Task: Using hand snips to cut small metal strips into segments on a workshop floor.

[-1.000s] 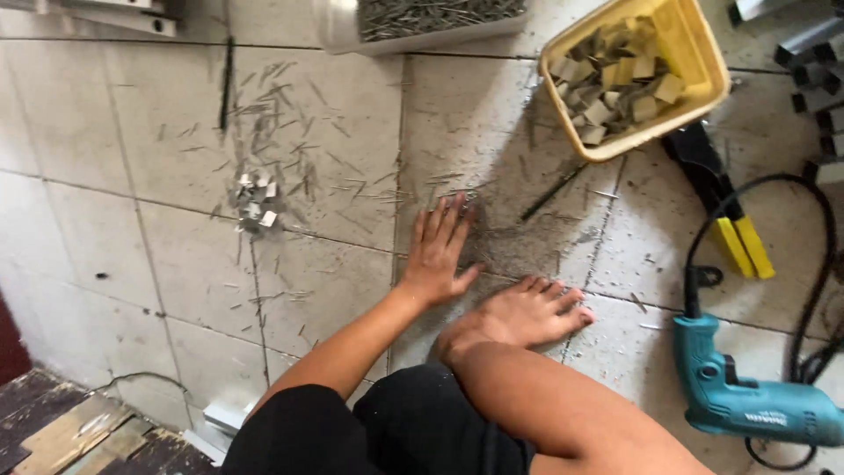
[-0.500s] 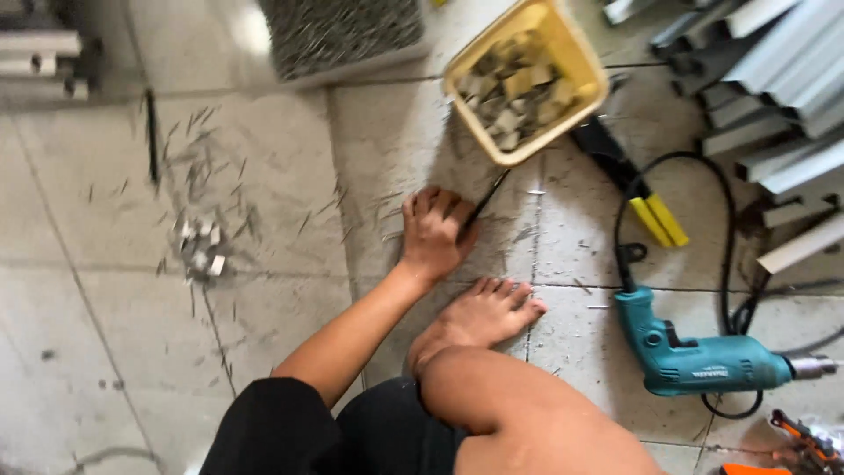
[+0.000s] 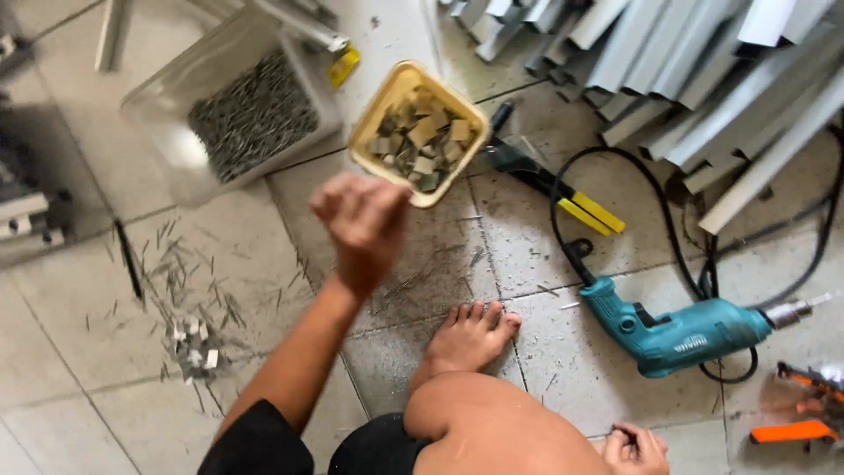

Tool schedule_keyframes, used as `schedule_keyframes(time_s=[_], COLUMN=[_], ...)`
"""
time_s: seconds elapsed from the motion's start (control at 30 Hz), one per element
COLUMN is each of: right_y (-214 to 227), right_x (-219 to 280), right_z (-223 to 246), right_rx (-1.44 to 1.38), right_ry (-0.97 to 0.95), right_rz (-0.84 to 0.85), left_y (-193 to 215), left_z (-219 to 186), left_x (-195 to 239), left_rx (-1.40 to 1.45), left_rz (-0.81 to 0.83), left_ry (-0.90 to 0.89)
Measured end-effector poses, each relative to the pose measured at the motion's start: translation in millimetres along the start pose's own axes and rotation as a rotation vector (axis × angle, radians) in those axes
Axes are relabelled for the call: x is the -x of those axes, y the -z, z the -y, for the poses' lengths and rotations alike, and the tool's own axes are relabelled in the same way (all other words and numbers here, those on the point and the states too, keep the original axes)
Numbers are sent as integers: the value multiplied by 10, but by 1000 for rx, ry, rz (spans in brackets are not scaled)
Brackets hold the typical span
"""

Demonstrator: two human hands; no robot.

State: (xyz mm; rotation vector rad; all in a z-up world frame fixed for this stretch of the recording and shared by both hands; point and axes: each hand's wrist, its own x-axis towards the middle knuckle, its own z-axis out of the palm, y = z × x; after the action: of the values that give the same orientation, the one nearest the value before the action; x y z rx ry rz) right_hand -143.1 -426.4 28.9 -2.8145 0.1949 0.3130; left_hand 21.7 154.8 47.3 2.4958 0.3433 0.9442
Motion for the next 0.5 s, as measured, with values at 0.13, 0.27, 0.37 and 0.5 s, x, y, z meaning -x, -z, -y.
schedule_keyframes(time_s=[0.13,0.27,0.37,0.5], right_y=[75,226,669,1104], right_x=[-38,-178,-155,-43], right_z=[242,379,35,-62], right_rx=[87,83,-166,-64], right_ry=[107,51,-160,-218], right_rz=[-73,-52,-78,-361], left_y=[-58,-53,-100,-100], left_z=[84,-44,309,-84], left_x=[-384,-598,-295,-553], left_rx=[-51,-4,-13,-20], left_rz=[132,323,375,269], left_ry=[42,-36,-28,-271])
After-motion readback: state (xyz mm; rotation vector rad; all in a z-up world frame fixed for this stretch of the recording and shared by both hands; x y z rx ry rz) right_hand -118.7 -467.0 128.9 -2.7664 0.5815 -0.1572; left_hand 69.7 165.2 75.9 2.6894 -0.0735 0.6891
